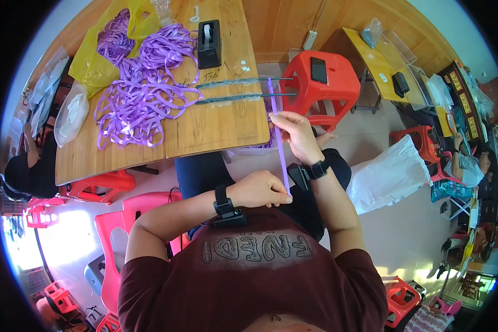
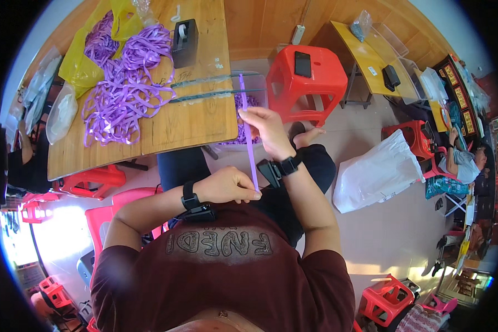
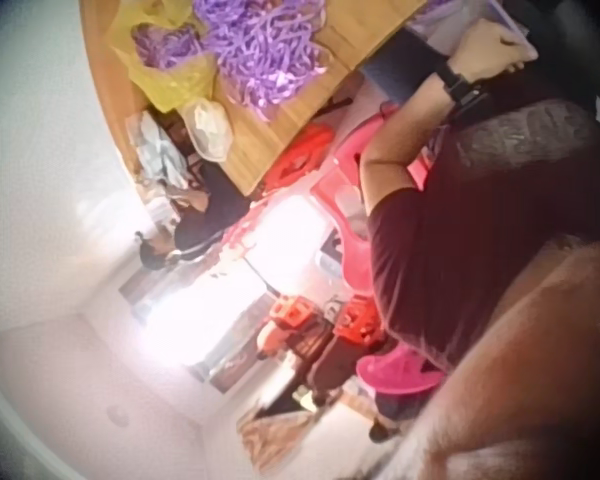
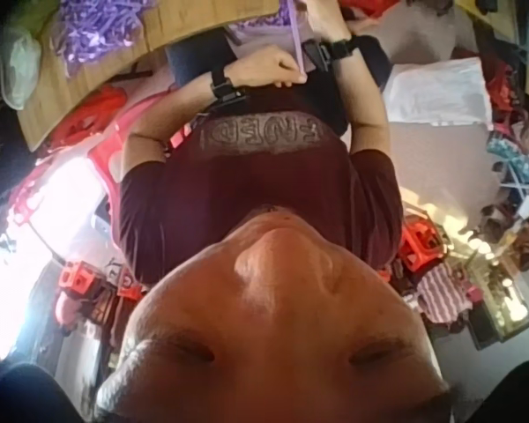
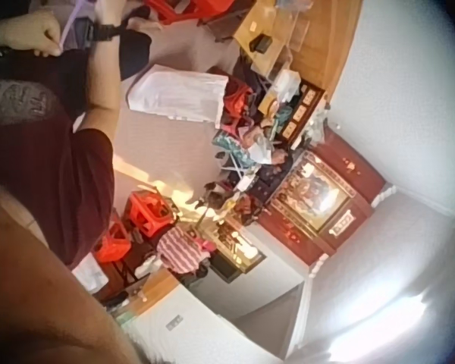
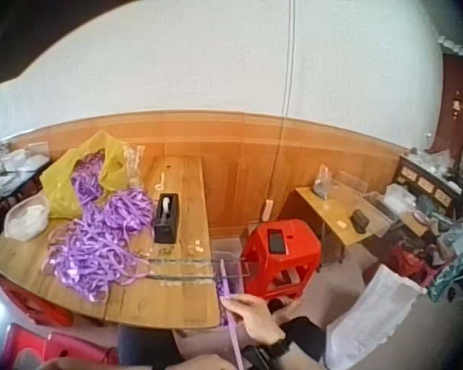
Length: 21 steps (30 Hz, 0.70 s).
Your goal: Tying knots in purple lanyards or ribbons.
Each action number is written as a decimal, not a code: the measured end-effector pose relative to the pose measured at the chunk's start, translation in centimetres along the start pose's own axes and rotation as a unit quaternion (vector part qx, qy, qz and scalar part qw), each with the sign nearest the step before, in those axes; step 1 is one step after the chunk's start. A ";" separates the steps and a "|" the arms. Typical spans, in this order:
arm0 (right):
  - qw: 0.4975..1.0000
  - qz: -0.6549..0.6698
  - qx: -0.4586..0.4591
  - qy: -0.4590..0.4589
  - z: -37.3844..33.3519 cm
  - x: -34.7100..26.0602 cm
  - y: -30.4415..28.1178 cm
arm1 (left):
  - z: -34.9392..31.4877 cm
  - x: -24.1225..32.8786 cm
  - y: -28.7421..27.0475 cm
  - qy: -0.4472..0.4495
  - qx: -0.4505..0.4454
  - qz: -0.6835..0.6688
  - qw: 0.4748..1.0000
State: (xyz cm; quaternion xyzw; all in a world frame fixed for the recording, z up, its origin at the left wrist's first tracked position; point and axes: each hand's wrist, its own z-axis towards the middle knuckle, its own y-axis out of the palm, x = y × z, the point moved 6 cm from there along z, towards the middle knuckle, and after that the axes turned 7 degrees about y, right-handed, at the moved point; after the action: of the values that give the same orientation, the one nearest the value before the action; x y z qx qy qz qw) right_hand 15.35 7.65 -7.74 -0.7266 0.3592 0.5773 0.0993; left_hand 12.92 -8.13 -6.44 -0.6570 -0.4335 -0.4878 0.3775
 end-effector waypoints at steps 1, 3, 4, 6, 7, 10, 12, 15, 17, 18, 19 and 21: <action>1.000 0.021 0.010 -0.011 1.0 -0.1 -0.3 | 0.1 -0.1 0.1 -0.003 -0.005 0.006 1.000; 0.997 0.065 0.018 -0.028 2.9 0.0 -0.7 | 0.3 -0.7 0.1 -0.008 -0.003 0.008 1.000; 0.997 0.064 0.016 -0.030 3.7 0.1 -0.8 | 0.3 -1.0 0.1 -0.015 -0.002 0.008 1.000; 0.995 0.083 0.019 -0.054 4.7 0.0 -0.9 | 0.4 -1.6 0.1 -0.016 0.004 0.008 1.000; 0.995 0.082 0.018 -0.055 5.0 0.1 -1.0 | 0.4 -1.9 0.1 -0.017 0.007 0.006 1.000; 0.993 0.095 0.014 -0.074 5.5 -0.1 -0.6 | 0.3 -2.3 0.0 -0.016 0.015 0.000 1.000; 0.989 0.120 0.026 -0.083 5.5 -0.3 -0.6 | 0.1 -1.6 -0.1 -0.011 0.012 0.013 1.000; 0.991 0.107 0.017 -0.073 5.6 -0.5 -0.8 | -0.2 -0.1 -0.2 0.037 0.015 0.058 0.997; 0.997 0.068 0.008 -0.048 5.3 -0.8 -1.0 | -0.5 1.1 -0.3 0.080 0.023 0.091 0.992; 0.999 0.029 -0.002 -0.023 5.1 -0.9 -0.8 | -0.8 2.3 -0.4 0.151 0.027 0.112 0.982; 0.999 0.028 -0.002 -0.023 4.8 -1.2 -0.8 | -1.2 3.5 -0.5 0.222 0.031 0.133 0.965; 1.000 0.004 0.011 0.001 3.4 -2.4 -0.1 | -2.0 5.7 -0.9 0.255 0.044 0.126 0.958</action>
State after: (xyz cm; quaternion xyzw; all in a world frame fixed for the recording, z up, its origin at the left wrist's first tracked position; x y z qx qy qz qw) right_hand 12.65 10.55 -6.67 -0.7250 0.3680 0.5727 0.1045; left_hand 12.29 -8.56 -0.41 -0.5430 -0.2577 -0.5679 0.5623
